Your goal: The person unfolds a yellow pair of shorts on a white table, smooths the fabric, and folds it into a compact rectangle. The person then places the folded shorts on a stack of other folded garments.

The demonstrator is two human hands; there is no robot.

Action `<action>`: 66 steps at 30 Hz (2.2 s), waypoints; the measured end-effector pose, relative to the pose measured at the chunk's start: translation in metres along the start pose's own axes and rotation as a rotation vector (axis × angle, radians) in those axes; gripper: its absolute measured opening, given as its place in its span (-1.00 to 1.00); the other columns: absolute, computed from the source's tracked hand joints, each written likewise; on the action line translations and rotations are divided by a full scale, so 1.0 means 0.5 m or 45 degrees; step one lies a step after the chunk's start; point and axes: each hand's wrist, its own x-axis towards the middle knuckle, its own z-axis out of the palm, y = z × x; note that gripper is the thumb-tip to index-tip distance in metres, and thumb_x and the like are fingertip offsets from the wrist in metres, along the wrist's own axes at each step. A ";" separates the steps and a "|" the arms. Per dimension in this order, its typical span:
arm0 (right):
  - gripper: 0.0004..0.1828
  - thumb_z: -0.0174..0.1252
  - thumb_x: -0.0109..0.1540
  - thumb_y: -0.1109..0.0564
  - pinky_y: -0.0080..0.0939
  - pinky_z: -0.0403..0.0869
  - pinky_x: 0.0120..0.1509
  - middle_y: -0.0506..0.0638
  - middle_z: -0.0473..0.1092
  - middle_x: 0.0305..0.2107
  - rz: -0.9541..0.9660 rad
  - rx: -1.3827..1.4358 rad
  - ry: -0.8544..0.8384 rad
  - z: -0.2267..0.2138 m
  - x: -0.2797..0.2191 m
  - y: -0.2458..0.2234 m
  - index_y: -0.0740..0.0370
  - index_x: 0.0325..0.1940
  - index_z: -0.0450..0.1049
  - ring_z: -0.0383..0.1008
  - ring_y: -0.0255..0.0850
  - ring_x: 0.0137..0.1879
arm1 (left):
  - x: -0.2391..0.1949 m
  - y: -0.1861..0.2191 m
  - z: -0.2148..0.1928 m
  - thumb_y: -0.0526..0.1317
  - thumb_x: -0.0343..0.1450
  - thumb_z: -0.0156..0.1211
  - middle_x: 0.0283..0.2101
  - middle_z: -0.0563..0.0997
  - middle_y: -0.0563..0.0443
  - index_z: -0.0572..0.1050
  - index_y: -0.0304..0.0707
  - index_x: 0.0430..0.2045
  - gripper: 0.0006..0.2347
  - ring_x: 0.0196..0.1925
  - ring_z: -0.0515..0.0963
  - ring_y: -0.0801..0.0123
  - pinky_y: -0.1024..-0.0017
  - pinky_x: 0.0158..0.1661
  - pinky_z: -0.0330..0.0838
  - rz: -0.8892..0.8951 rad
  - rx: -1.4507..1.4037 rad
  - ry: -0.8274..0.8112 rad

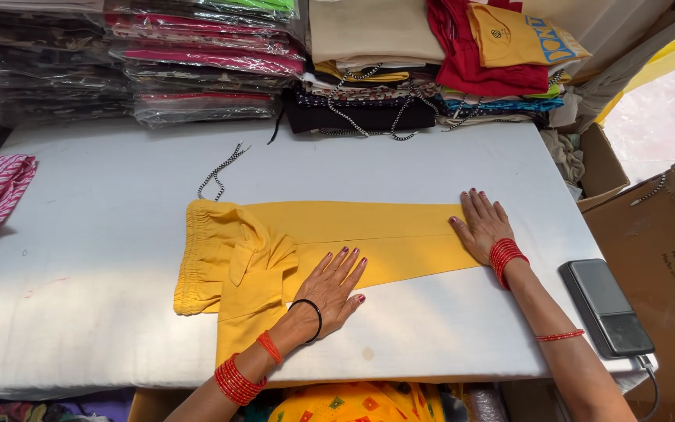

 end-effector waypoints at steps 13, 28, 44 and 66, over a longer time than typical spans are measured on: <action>-0.15 -0.55 0.33 -0.48 -0.02 -0.23 0.63 -0.08 -0.21 0.54 0.028 0.009 0.040 0.026 0.000 0.014 -0.08 0.61 -0.19 -0.31 -0.20 0.63 | -0.154 0.097 0.018 0.16 0.45 0.06 0.44 -0.02 -0.57 0.08 -0.45 0.38 -0.27 0.48 -0.06 -0.25 -0.02 0.35 -0.15 -0.249 -0.085 0.121; -0.36 -0.29 0.38 -0.25 0.07 -0.19 0.65 0.00 0.02 0.49 -0.106 -0.048 0.343 -0.043 -0.070 -0.082 -0.08 0.53 0.10 -0.13 -0.12 0.61 | -0.375 -0.005 0.028 -0.01 0.36 0.21 0.27 0.38 -0.27 0.40 -0.41 0.06 -0.52 0.40 0.22 0.00 0.01 0.33 -0.02 -1.052 0.196 0.736; -0.23 -0.26 0.35 -0.42 0.19 -0.22 0.61 0.05 -0.13 0.52 -1.009 0.148 -0.142 -0.100 -0.136 -0.396 -0.12 0.58 -0.02 -0.21 -0.02 0.61 | -0.271 0.005 -0.084 -0.29 0.40 0.24 -0.36 0.58 -0.04 0.25 -0.17 -0.13 -0.72 -0.60 0.47 0.56 0.61 -0.63 0.39 -0.976 -1.408 1.426; -0.41 -0.04 0.35 -0.18 0.19 0.04 0.54 0.13 0.23 0.28 -0.862 0.456 0.064 -0.100 -0.143 -0.408 0.01 0.44 0.21 0.12 0.08 0.45 | 0.072 -0.111 -0.198 -0.14 0.47 0.19 0.17 0.55 -0.14 0.39 -0.19 0.23 -0.59 0.27 0.45 0.05 0.14 0.22 0.38 -0.225 -0.484 0.677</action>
